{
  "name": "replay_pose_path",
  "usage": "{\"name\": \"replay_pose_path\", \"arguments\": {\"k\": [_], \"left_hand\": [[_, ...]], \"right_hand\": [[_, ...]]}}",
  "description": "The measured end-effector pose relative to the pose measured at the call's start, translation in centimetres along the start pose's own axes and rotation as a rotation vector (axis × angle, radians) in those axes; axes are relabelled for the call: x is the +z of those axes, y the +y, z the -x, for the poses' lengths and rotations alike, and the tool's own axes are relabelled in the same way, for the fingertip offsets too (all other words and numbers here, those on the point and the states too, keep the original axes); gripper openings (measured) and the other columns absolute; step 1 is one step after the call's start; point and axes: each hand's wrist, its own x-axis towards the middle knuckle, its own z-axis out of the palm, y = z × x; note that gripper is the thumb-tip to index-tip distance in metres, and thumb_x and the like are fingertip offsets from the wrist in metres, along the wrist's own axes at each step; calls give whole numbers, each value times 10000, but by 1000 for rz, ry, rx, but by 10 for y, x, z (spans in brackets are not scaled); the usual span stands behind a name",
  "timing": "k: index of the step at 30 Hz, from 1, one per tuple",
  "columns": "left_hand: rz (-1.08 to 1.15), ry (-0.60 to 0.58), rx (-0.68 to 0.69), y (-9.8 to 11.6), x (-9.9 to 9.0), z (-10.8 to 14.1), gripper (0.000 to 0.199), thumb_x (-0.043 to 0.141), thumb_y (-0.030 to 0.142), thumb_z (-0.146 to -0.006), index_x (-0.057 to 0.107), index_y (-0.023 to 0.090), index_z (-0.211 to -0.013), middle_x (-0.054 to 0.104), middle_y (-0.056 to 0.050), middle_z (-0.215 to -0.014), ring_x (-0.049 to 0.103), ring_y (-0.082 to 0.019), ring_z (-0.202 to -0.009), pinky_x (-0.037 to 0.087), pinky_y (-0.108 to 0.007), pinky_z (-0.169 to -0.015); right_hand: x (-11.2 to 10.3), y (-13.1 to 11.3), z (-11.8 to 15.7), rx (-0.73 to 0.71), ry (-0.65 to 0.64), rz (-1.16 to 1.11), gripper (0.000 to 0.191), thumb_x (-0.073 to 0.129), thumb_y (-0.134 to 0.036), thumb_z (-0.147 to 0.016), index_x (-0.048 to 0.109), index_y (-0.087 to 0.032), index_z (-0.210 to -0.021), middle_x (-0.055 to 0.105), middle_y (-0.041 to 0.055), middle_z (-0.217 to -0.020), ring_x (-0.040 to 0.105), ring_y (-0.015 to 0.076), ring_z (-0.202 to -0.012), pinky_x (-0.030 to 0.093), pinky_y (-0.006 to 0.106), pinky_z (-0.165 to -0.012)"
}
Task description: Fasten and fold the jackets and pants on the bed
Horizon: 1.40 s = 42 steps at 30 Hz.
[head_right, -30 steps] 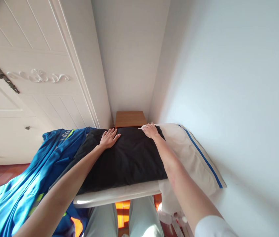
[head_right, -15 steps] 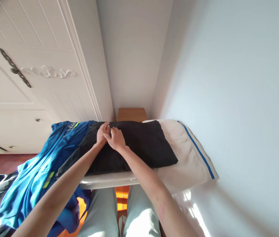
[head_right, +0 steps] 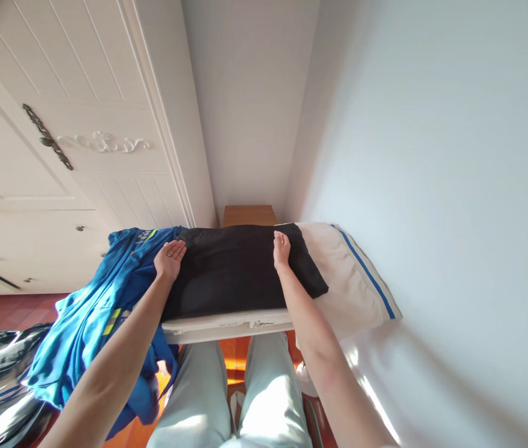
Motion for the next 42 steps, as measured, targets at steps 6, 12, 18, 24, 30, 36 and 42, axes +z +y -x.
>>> {"name": "replay_pose_path", "arguments": {"k": [6,12,18,24,30,36,42], "left_hand": [[157,51,-104,10,-4,7,286,421,300,-974,643,148,-877,697,-120,-987,695,-189,-973,529,-368,-972],[318,19,-181,17,24,7,245,432,323,-961,640,200,-999,666,-105,-1115,658,-183,-1088,522,-336,-982],[421,-101,-362,-14,92,1,287,507,324,-925,614,193,-1156,643,-150,-1184,647,-240,-1152,551,-384,-948],[422,-99,-466,-46,91,-15,404,492,309,-938,539,183,-1318,555,-194,-1338,606,-278,-1230,556,-441,-943],[440,-57,-381,-32,47,-43,495,466,302,-953,429,199,-1437,457,-175,-1471,554,-239,-1297,536,-425,-997],[452,-9,-322,-25,31,-58,504,410,330,-959,414,196,-1445,436,-181,-1480,530,-229,-1321,531,-395,-1008],[478,31,-253,-20,24,-59,477,355,403,-961,445,211,-1388,480,-161,-1439,561,-199,-1282,530,-359,-1006]], "right_hand": [[-33,-24,-28,50,255,-134,183,628,-293,-943,646,-132,-1028,687,48,-1032,667,144,-888,563,308,-791],[-20,-60,-26,127,185,-268,118,539,-244,-986,633,-172,-983,705,28,-1033,678,125,-931,556,273,-843],[98,-41,9,328,-240,-422,314,454,-428,-1007,651,-184,-1010,709,94,-1194,672,187,-1118,539,368,-980],[151,19,25,583,-386,-442,535,314,-543,-1018,569,-122,-1225,598,213,-1336,595,251,-1256,488,495,-1036],[96,26,-35,558,-242,-438,596,292,-581,-1011,460,-149,-1385,492,195,-1449,549,235,-1307,501,478,-1030],[4,-1,-97,485,-16,-361,564,238,-514,-1032,543,-130,-1311,560,215,-1356,612,227,-1208,535,460,-990],[-48,-25,-111,415,91,-306,485,265,-474,-1041,574,-149,-1229,602,191,-1306,643,196,-1153,546,417,-977]]}}
